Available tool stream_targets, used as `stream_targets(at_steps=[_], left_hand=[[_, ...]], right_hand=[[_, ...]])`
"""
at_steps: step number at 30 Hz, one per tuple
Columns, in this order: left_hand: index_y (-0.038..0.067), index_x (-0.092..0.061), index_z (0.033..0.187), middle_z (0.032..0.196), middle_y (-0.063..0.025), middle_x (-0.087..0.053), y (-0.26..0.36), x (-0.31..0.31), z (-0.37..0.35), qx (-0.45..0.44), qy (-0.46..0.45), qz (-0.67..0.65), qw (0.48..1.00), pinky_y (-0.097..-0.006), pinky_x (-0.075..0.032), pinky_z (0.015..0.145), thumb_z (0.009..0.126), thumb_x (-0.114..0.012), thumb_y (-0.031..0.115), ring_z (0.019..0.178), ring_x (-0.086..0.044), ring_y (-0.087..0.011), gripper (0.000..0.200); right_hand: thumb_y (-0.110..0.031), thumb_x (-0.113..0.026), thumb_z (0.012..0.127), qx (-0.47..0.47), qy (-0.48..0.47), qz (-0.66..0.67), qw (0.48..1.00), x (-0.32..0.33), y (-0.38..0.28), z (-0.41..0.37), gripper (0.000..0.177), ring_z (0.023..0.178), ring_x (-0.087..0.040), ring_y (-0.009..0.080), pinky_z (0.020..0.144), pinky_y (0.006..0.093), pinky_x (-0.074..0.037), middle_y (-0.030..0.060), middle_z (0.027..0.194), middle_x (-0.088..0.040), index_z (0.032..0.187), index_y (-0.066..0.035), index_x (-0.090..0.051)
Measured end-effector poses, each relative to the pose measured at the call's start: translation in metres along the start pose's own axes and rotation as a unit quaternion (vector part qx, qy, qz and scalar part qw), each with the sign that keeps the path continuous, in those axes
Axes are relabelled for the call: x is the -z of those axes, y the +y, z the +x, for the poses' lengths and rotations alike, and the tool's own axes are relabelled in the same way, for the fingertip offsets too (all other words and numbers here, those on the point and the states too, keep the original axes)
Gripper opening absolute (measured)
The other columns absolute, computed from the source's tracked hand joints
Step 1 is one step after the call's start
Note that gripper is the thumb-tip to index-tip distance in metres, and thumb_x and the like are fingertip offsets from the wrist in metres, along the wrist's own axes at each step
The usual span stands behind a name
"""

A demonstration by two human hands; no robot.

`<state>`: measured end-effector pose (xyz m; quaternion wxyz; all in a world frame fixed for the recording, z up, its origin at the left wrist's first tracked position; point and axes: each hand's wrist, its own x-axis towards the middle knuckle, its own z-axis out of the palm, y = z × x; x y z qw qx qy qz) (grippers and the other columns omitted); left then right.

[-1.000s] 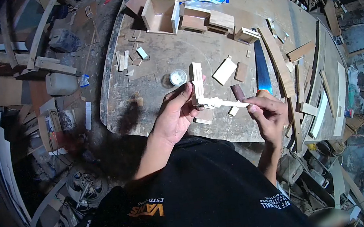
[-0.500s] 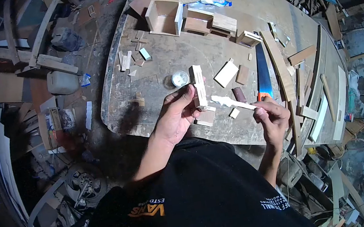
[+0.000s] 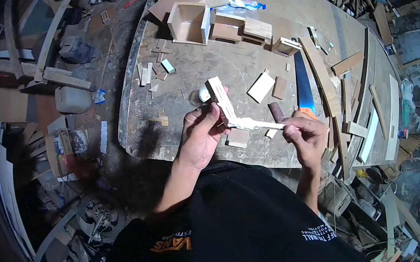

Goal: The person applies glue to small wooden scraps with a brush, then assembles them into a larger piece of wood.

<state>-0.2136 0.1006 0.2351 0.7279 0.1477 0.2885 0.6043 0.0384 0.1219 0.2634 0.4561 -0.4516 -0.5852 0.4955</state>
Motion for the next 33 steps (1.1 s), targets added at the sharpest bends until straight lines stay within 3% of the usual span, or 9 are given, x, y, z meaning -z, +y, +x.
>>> stream_targets(at_steps=[2,5,7,10,20,22,25,29,33], left_hand=[[0.001,-0.06,0.132,0.116,-0.0092,-0.068,0.0,-0.005,-0.001,-0.018,0.005,-0.036,0.999,-0.0279,-0.05,0.069,0.101,-0.06,0.022,0.088,-0.063,-0.0123,0.037],[0.005,-0.053,0.141,0.119,-0.0066,-0.065,0.0,-0.005,-0.004,-0.036,0.0,-0.008,0.999,-0.0288,-0.048,0.072,0.101,-0.06,0.024,0.093,-0.059,-0.011,0.045],[0.005,-0.053,0.141,0.119,-0.0079,-0.065,0.002,-0.002,-0.005,-0.037,-0.011,0.005,0.999,-0.0294,-0.05,0.072,0.101,-0.06,0.023,0.091,-0.06,-0.012,0.044],[0.003,-0.056,0.137,0.116,-0.008,-0.066,-0.002,0.0,-0.002,-0.041,-0.012,0.016,0.999,-0.0287,-0.051,0.07,0.1,-0.061,0.021,0.088,-0.062,-0.0121,0.041],[0.005,-0.066,0.114,0.097,-0.0037,-0.069,-0.012,-0.014,-0.005,0.062,0.067,-0.073,0.993,-0.0253,-0.05,0.066,0.099,-0.062,0.018,0.081,-0.064,-0.0136,0.021],[0.004,-0.066,0.114,0.097,-0.0042,-0.069,-0.017,-0.01,-0.006,0.083,0.059,-0.105,0.989,-0.0256,-0.05,0.067,0.099,-0.062,0.018,0.081,-0.064,-0.0146,0.021],[0.003,-0.065,0.115,0.1,-0.0052,-0.068,-0.02,-0.013,-0.008,0.087,0.058,-0.119,0.987,-0.0257,-0.05,0.067,0.099,-0.061,0.018,0.082,-0.065,-0.016,0.022],[0.002,-0.062,0.119,0.104,-0.0062,-0.067,-0.018,-0.018,-0.006,0.097,0.068,-0.128,0.985,-0.0255,-0.05,0.068,0.101,-0.059,0.017,0.083,-0.065,-0.0176,0.024],[0.003,-0.061,0.12,0.104,-0.0062,-0.067,-0.015,-0.02,-0.005,0.133,0.062,-0.172,0.974,-0.0246,-0.051,0.067,0.103,-0.055,0.017,0.083,-0.065,-0.0178,0.024]], right_hand=[[0.001,-0.068,0.084,-0.009,0.0,-0.001,1.0,0.0,0.002,0.0,0.008,0.063,-0.051,0.0099,0.114,0.0477,-0.033,0.0032,0.067,-0.059,0.088,0.006,-0.073],[-0.001,-0.065,0.089,-0.01,0.019,0.051,0.998,0.002,0.01,-0.003,0.01,0.059,-0.05,0.0094,0.095,0.0392,-0.049,0.0046,0.067,-0.058,0.086,0.007,-0.07],[-0.01,-0.06,0.098,-0.076,0.043,0.114,0.99,-0.001,0.002,-0.007,0.025,0.055,-0.047,0.0086,0.064,0.0271,-0.046,0.0048,0.066,-0.058,0.081,0.007,-0.067],[-0.019,-0.055,0.104,-0.127,0.046,0.187,0.973,-0.004,-0.005,-0.009,0.039,0.052,-0.044,0.0079,0.049,0.0242,-0.033,0.0043,0.067,-0.057,0.076,0.007,-0.066],[-0.021,-0.058,0.103,-0.068,0.069,0.117,0.988,-0.022,-0.004,-0.01,0.034,0.051,-0.037,0.0081,0.048,0.0255,-0.03,0.0012,0.066,-0.051,0.081,0.005,-0.063],[-0.015,-0.059,0.1,-0.018,0.072,0.062,0.995,-0.017,0.0,-0.01,0.029,0.056,-0.042,0.0085,0.081,0.0369,-0.043,0.0028,0.066,-0.054,0.084,0.008,-0.066],[-0.006,-0.063,0.094,0.011,0.077,0.024,0.997,-0.019,-0.007,-0.011,0.016,0.06,-0.047,0.0098,0.115,0.0507,-0.032,0.0033,0.066,-0.055,0.087,0.008,-0.068],[-0.002,-0.066,0.089,0.024,0.069,-0.03,0.997,-0.017,-0.007,-0.014,0.01,0.061,-0.048,0.0101,0.091,0.0361,-0.047,0.0043,0.069,-0.057,0.09,0.008,-0.069],[0.0,-0.067,0.088,0.047,0.072,-0.061,0.994,-0.017,-0.008,-0.014,0.009,0.061,-0.049,0.0106,0.062,0.0245,-0.04,0.0045,0.071,-0.058,0.09,0.007,-0.07]])
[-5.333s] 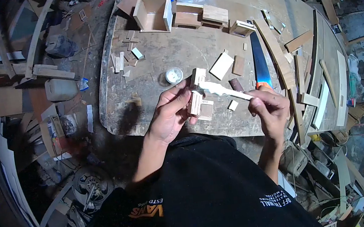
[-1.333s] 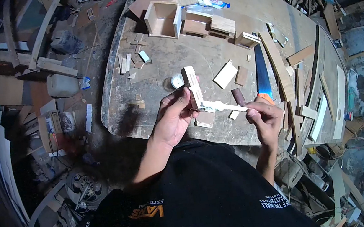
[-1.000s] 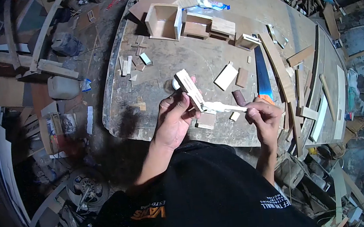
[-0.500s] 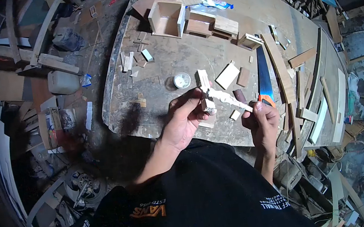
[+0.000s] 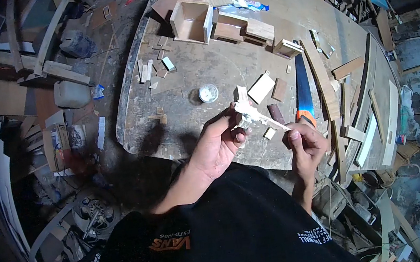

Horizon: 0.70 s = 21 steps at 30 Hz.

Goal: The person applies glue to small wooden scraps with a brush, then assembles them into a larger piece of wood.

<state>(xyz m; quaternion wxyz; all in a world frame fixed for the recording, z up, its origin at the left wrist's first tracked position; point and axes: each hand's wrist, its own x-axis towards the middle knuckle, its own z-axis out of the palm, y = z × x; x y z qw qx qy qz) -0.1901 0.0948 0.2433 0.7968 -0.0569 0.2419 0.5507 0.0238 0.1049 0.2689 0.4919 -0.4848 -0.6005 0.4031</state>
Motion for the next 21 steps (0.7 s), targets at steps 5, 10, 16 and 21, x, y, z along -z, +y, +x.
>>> stream_targets(at_steps=[5,10,16,21], left_hand=[[0.004,-0.062,0.117,0.105,-0.0062,-0.067,0.001,0.003,0.004,0.004,-0.013,-0.015,1.0,-0.023,-0.051,0.066,0.103,-0.053,0.017,0.082,-0.065,-0.0167,0.021],[0.003,-0.061,0.123,0.104,-0.006,-0.066,0.001,-0.007,-0.001,-0.011,-0.013,0.016,1.0,-0.0225,-0.051,0.065,0.103,-0.053,0.016,0.081,-0.063,-0.0155,0.025],[0.001,-0.059,0.126,0.103,-0.0059,-0.066,0.006,-0.001,-0.001,-0.01,-0.037,-0.007,0.999,-0.0225,-0.05,0.066,0.103,-0.053,0.016,0.082,-0.063,-0.0145,0.028],[0.002,-0.06,0.124,0.103,-0.0065,-0.067,0.003,0.001,0.0,-0.058,-0.012,0.013,0.998,-0.0228,-0.05,0.065,0.102,-0.054,0.016,0.083,-0.064,-0.0148,0.027]], right_hand=[[-0.001,-0.066,0.089,0.009,0.029,0.05,0.998,0.008,0.004,0.002,0.009,0.063,-0.05,0.0105,0.059,0.0235,-0.037,0.0038,0.071,-0.057,0.092,0.007,-0.071],[0.001,-0.067,0.087,0.039,-0.002,0.01,0.999,0.004,-0.007,0.012,0.007,0.062,-0.049,0.0105,0.062,0.0249,-0.039,0.0043,0.069,-0.056,0.09,0.007,-0.07],[0.005,-0.068,0.082,0.036,-0.018,-0.042,0.998,0.012,-0.007,0.018,0.007,0.062,-0.047,0.0101,0.061,0.0249,-0.037,0.0041,0.068,-0.055,0.088,0.007,-0.071],[0.004,-0.068,0.081,0.072,-0.031,-0.029,0.996,0.009,-0.019,0.027,0.009,0.061,-0.046,0.0109,0.07,0.0278,-0.047,0.0039,0.067,-0.055,0.089,0.007,-0.072]])
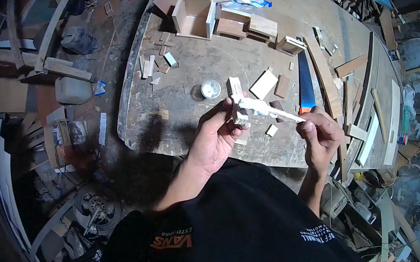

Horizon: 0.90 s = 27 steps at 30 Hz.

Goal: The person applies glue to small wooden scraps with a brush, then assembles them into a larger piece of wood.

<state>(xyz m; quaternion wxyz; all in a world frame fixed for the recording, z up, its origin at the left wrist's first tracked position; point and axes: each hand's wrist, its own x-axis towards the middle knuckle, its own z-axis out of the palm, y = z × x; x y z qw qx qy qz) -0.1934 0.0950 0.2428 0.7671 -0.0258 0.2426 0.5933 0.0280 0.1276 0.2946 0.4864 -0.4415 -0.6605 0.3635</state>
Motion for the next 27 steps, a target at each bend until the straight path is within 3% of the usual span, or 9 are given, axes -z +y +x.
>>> stream_targets(at_steps=[5,7,9,13,16,17,20,21,27], left_hand=[[0.003,-0.059,0.128,0.106,-0.0053,-0.067,0.003,0.004,0.001,-0.014,0.0,-0.008,1.0,-0.0225,-0.05,0.065,0.103,-0.055,0.02,0.084,-0.064,-0.0133,0.03],[0.003,-0.058,0.131,0.107,-0.004,-0.067,0.008,0.006,0.003,-0.012,-0.023,-0.029,0.999,-0.0222,-0.05,0.065,0.103,-0.056,0.022,0.085,-0.063,-0.0113,0.034],[0.002,-0.054,0.136,0.105,-0.0051,-0.067,0.015,0.013,0.005,-0.025,-0.019,-0.037,0.999,-0.0225,-0.05,0.065,0.103,-0.057,0.024,0.084,-0.063,-0.0118,0.04],[-0.002,-0.054,0.135,0.099,-0.0069,-0.067,0.034,0.028,0.011,-0.106,0.073,0.045,0.991,-0.0224,-0.05,0.063,0.101,-0.06,0.027,0.079,-0.063,-0.0129,0.045],[0.001,-0.066,0.12,0.098,-0.0063,-0.07,0.052,0.064,0.013,-0.206,0.1,0.237,0.944,-0.0231,-0.049,0.063,0.098,-0.066,0.022,0.079,-0.064,-0.0107,0.03],[0.0,-0.068,0.117,0.096,-0.007,-0.071,0.057,0.073,0.014,-0.231,0.116,0.285,0.923,-0.0239,-0.05,0.062,0.098,-0.067,0.02,0.077,-0.064,-0.0111,0.028],[-0.004,-0.068,0.115,0.094,-0.0064,-0.07,0.066,0.099,0.014,-0.256,0.167,0.355,0.884,-0.0245,-0.05,0.058,0.095,-0.069,0.012,0.075,-0.063,-0.0097,0.026],[-0.004,-0.068,0.115,0.094,-0.0064,-0.071,0.068,0.106,0.013,-0.262,0.178,0.38,0.869,-0.0244,-0.05,0.057,0.094,-0.07,0.011,0.075,-0.063,-0.0096,0.026],[-0.004,-0.07,0.109,0.088,-0.0059,-0.072,0.07,0.107,0.005,-0.236,0.199,0.435,0.846,-0.021,-0.05,0.057,0.09,-0.075,0.009,0.069,-0.064,-0.0066,0.024]], right_hand=[[0.003,-0.07,0.079,0.008,-0.043,-0.025,0.999,-0.005,-0.003,0.003,0.011,0.06,-0.047,0.0126,0.092,0.036,-0.052,0.0054,0.065,-0.055,0.089,0.006,-0.072],[0.001,-0.069,0.08,0.04,-0.015,-0.032,0.999,0.003,0.008,0.0,0.01,0.06,-0.048,0.0129,0.063,0.0278,-0.045,0.0058,0.066,-0.057,0.087,0.007,-0.072],[0.0,-0.068,0.083,0.035,0.021,0.0,0.999,0.009,0.024,-0.004,0.009,0.06,-0.048,0.0124,0.056,0.0257,-0.034,0.0054,0.068,-0.057,0.088,0.007,-0.071],[-0.001,-0.064,0.091,-0.094,0.053,-0.003,0.994,0.01,0.043,-0.001,0.009,0.063,-0.049,0.0079,0.057,0.0228,-0.034,0.0034,0.072,-0.059,0.09,0.006,-0.07],[-0.012,-0.067,0.095,-0.165,-0.038,-0.108,0.98,-0.015,0.076,0.007,0.017,0.064,-0.05,0.0043,0.056,0.0213,-0.037,-0.0019,0.071,-0.058,0.094,0.005,-0.071],[-0.015,-0.069,0.094,-0.226,-0.091,-0.115,0.963,-0.025,0.094,0.01,0.02,0.067,-0.056,0.0057,0.06,0.0218,-0.043,0.0008,0.074,-0.063,0.093,0.006,-0.071],[-0.015,-0.07,0.094,-0.169,-0.145,-0.185,0.957,-0.064,0.132,0.016,0.023,0.073,-0.065,0.0116,0.067,0.0277,-0.052,0.0138,0.08,-0.072,0.096,0.008,-0.071],[-0.021,-0.071,0.092,-0.146,-0.127,-0.179,0.965,-0.076,0.153,0.015,0.027,0.061,-0.067,0.0233,0.061,0.0333,-0.051,0.0209,0.073,-0.068,0.09,0.006,-0.073],[-0.027,-0.072,0.089,-0.119,-0.182,-0.229,0.949,-0.127,0.21,0.039,0.031,0.066,-0.067,0.0389,0.064,0.0429,-0.053,0.0237,0.073,-0.068,0.084,0.003,-0.074]])
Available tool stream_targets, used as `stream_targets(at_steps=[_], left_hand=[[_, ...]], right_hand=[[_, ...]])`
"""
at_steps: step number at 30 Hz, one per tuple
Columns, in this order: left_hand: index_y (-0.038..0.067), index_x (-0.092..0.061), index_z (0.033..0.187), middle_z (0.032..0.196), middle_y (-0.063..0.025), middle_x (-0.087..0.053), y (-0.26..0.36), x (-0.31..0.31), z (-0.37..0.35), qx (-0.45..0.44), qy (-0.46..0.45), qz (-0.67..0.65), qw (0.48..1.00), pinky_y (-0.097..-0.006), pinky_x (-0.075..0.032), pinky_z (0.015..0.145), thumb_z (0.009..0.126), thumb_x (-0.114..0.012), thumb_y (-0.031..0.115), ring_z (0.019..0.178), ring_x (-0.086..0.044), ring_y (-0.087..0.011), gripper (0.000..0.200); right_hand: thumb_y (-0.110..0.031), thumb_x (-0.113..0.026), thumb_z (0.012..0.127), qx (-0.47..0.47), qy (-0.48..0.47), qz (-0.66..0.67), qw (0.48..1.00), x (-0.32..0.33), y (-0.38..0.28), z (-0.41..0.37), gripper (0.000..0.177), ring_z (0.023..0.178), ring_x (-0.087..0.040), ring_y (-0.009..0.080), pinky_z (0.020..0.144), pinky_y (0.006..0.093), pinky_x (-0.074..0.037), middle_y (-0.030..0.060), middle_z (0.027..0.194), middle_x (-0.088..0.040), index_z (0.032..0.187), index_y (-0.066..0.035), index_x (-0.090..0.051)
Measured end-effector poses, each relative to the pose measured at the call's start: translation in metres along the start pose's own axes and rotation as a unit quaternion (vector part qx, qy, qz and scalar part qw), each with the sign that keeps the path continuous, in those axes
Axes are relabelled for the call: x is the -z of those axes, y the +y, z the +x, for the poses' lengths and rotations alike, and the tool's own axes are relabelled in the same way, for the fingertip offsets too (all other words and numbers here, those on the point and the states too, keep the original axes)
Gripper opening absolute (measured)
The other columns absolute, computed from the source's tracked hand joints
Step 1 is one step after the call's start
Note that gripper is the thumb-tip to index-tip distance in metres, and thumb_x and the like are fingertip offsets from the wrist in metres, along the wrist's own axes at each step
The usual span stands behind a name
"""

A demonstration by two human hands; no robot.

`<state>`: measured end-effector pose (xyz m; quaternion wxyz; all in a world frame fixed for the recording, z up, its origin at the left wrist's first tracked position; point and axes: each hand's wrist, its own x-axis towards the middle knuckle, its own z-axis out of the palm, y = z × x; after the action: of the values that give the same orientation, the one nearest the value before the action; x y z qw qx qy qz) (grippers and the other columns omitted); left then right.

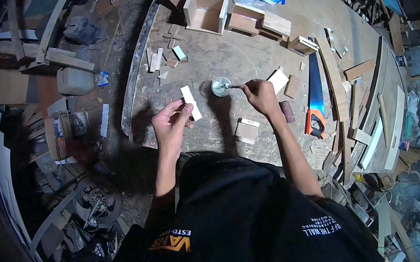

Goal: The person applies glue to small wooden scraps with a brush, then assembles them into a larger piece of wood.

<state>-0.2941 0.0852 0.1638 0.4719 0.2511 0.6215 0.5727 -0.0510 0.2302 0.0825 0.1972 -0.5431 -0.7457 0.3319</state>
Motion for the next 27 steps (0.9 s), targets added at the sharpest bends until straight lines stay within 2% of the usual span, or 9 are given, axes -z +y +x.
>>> stream_targets(at_steps=[2,3,7,10,12,15,16,18,27], left_hand=[[-0.003,-0.07,0.107,0.089,-0.0061,-0.072,0.003,-0.006,-0.002,-0.011,0.0,0.033,0.999,-0.021,-0.049,0.056,0.089,-0.075,0.009,0.069,-0.064,-0.0064,0.022],[-0.004,-0.07,0.101,0.088,-0.0075,-0.073,0.005,-0.009,-0.003,-0.01,-0.007,0.046,0.999,-0.0213,-0.05,0.057,0.087,-0.077,0.009,0.07,-0.066,-0.0074,0.02],[-0.006,-0.067,0.092,0.083,-0.0116,-0.074,-0.009,-0.018,0.003,-0.015,-0.044,0.11,0.993,-0.0237,-0.054,0.062,0.082,-0.081,0.006,0.071,-0.07,-0.0117,0.021],[-0.006,-0.067,0.092,0.08,-0.013,-0.074,-0.025,-0.037,0.005,-0.069,-0.051,0.164,0.983,-0.0245,-0.055,0.062,0.081,-0.082,0.007,0.069,-0.07,-0.0124,0.023],[-0.005,-0.071,0.091,0.079,-0.0121,-0.074,-0.037,-0.054,0.004,-0.104,-0.039,0.245,0.963,-0.0253,-0.055,0.062,0.077,-0.086,0.011,0.068,-0.07,-0.0122,0.026],[-0.001,-0.07,0.081,0.073,-0.0139,-0.072,-0.057,-0.09,-0.002,-0.15,-0.044,0.262,0.952,-0.0326,-0.053,0.058,0.075,-0.083,0.01,0.061,-0.07,-0.0213,0.017],[0.0,-0.07,0.08,0.071,-0.0137,-0.07,-0.067,-0.1,-0.003,-0.197,-0.058,0.308,0.929,-0.0367,-0.053,0.06,0.073,-0.082,0.01,0.063,-0.069,-0.0277,0.017],[0.001,-0.071,0.081,0.073,-0.0149,-0.069,-0.084,-0.121,-0.011,-0.24,-0.088,0.336,0.907,-0.0362,-0.054,0.061,0.072,-0.081,0.008,0.065,-0.07,-0.0274,0.016],[0.006,-0.068,0.084,0.082,-0.0133,-0.066,-0.112,-0.147,-0.035,-0.304,-0.195,0.386,0.849,-0.0423,-0.052,0.062,0.069,-0.079,0.011,0.072,-0.066,-0.0335,0.019]], right_hand=[[-0.031,-0.073,0.088,0.021,-0.026,-0.063,0.997,-0.021,0.017,0.017,0.034,0.069,-0.068,0.0413,0.065,0.0449,-0.054,0.024,0.072,-0.067,0.081,0.002,-0.074],[-0.031,-0.075,0.086,0.024,-0.04,-0.088,0.995,-0.024,0.015,0.021,0.032,0.066,-0.068,0.0334,0.064,0.0392,-0.053,0.0163,0.076,-0.072,0.094,-0.001,-0.075],[-0.039,-0.077,0.083,0.032,-0.001,-0.174,0.984,-0.022,0.009,0.017,0.042,0.071,-0.069,0.0283,0.068,0.0362,-0.056,0.0156,0.087,-0.073,0.106,-0.005,-0.074],[-0.048,-0.077,0.081,-0.04,0.091,-0.042,0.994,0.001,0.008,-0.005,0.048,0.083,-0.071,0.0339,0.071,0.043,-0.055,0.0178,0.092,-0.072,0.103,-0.006,-0.075],[-0.028,-0.078,0.085,-0.088,0.075,0.097,0.989,0.018,0.013,-0.029,0.029,0.065,-0.07,0.0208,0.062,0.032,-0.053,0.0156,0.077,-0.073,0.092,0.0,-0.076],[-0.022,-0.079,0.084,-0.126,0.065,0.178,0.974,0.032,0.003,-0.076,0.027,0.059,-0.061,0.0097,0.057,0.0271,-0.049,0.0116,0.067,-0.071,0.09,0.004,-0.077],[-0.022,-0.079,0.084,-0.129,0.07,0.167,0.975,0.03,0.004,-0.089,0.027,0.058,-0.059,0.0089,0.055,0.0265,-0.047,0.0097,0.065,-0.07,0.088,0.004,-0.077],[-0.023,-0.08,0.084,-0.181,0.079,0.185,0.963,0.03,0.0,-0.106,0.028,0.057,-0.057,0.0081,0.054,0.0262,-0.046,0.0075,0.063,-0.068,0.086,0.005,-0.076],[-0.023,-0.081,0.081,-0.29,0.122,0.186,0.931,0.02,0.033,-0.14,0.03,0.058,-0.057,0.0073,0.054,0.0242,-0.044,0.0071,0.066,-0.069,0.08,0.006,-0.075]])
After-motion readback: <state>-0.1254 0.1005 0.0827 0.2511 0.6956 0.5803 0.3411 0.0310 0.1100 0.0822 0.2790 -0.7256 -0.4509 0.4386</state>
